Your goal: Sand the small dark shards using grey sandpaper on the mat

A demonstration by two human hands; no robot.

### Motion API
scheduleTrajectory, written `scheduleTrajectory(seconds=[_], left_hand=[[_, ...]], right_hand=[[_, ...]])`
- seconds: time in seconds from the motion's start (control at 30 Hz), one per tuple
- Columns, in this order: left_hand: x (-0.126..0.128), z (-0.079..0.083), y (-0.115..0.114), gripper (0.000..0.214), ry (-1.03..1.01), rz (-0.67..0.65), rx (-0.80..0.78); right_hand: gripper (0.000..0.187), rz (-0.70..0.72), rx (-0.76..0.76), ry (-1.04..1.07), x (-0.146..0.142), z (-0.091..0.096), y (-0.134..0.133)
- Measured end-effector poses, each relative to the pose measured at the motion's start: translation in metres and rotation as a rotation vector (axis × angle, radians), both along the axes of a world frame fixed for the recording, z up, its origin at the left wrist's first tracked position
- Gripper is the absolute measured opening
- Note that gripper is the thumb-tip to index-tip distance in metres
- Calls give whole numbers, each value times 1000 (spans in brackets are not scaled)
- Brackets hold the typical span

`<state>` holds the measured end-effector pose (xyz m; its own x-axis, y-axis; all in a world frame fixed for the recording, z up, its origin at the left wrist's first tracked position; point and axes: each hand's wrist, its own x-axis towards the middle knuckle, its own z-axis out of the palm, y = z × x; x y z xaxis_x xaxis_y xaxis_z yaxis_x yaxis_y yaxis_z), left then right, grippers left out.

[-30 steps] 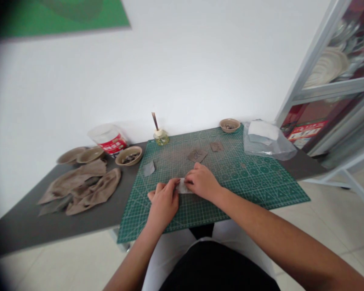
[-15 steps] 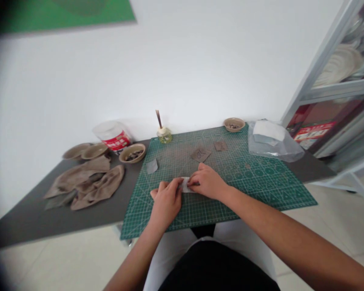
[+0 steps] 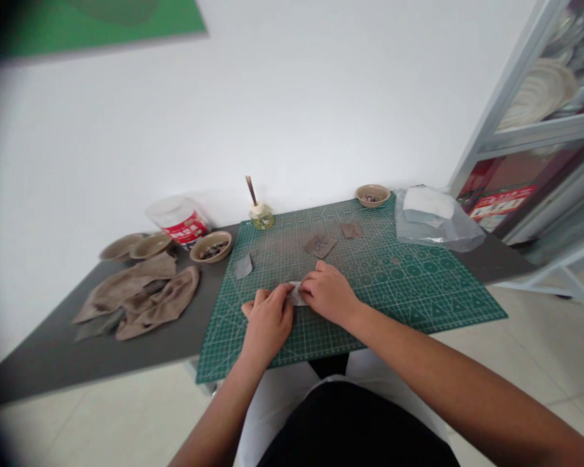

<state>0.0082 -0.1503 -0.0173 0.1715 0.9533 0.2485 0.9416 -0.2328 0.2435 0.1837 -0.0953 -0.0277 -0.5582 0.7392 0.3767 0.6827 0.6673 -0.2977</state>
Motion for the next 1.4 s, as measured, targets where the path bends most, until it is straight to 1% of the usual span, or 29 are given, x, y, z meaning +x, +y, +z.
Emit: scheduleTrajectory(seconds=[0.1,0.27,0.4,0.5,0.6,0.67,0.73,0.83,0.9,1.0,1.07,1.13,1.23,1.33,1.4], left_hand=[[0,0,0,30,-1,4,-7],[-1,0,0,29,-30,-7,-1],[0,0,-1,30,-53,-4,0],[0,2,-2,26,-92,-5,-2],[-6,4,-2,25,-201,46,18],[-14,3,0,25,-317,69,26],[-22,1,1,22,-439,54,32],[-30,-4,4,14,-562,34,54],[-30,-8,5,11,-605,38,64],[-29,-11,6,9,-651,41,84],[-28,-11,5,11,-674,59,126],[-28,-11,3,16,-681,74,177],[-29,-9,2,21,-659,58,229],[-30,-9,2,23,-655,28,251],[-30,-10,3,21,-670,23,275]], right_hand=[[14,-44,-7,1,0,2,2],[15,42,7,-27,-6,2,-1],[20,-63,-9,-8,-6,1,1],[15,14,2,4,-11,2,-2],[9,93,14,127,-21,8,-6],[11,137,21,252,-28,12,-9],[16,177,23,336,-33,15,-12],[20,192,9,363,-36,13,-16],[22,172,-13,369,-35,9,-17],[34,81,-55,370,-28,5,-13],[44,-6,-68,307,-20,4,-8],[49,-70,-77,195,-11,2,-3],[49,-102,-124,72,-3,-2,2],[43,-141,-224,46,-5,-6,5],[42,-169,-294,55,-7,-4,7]])
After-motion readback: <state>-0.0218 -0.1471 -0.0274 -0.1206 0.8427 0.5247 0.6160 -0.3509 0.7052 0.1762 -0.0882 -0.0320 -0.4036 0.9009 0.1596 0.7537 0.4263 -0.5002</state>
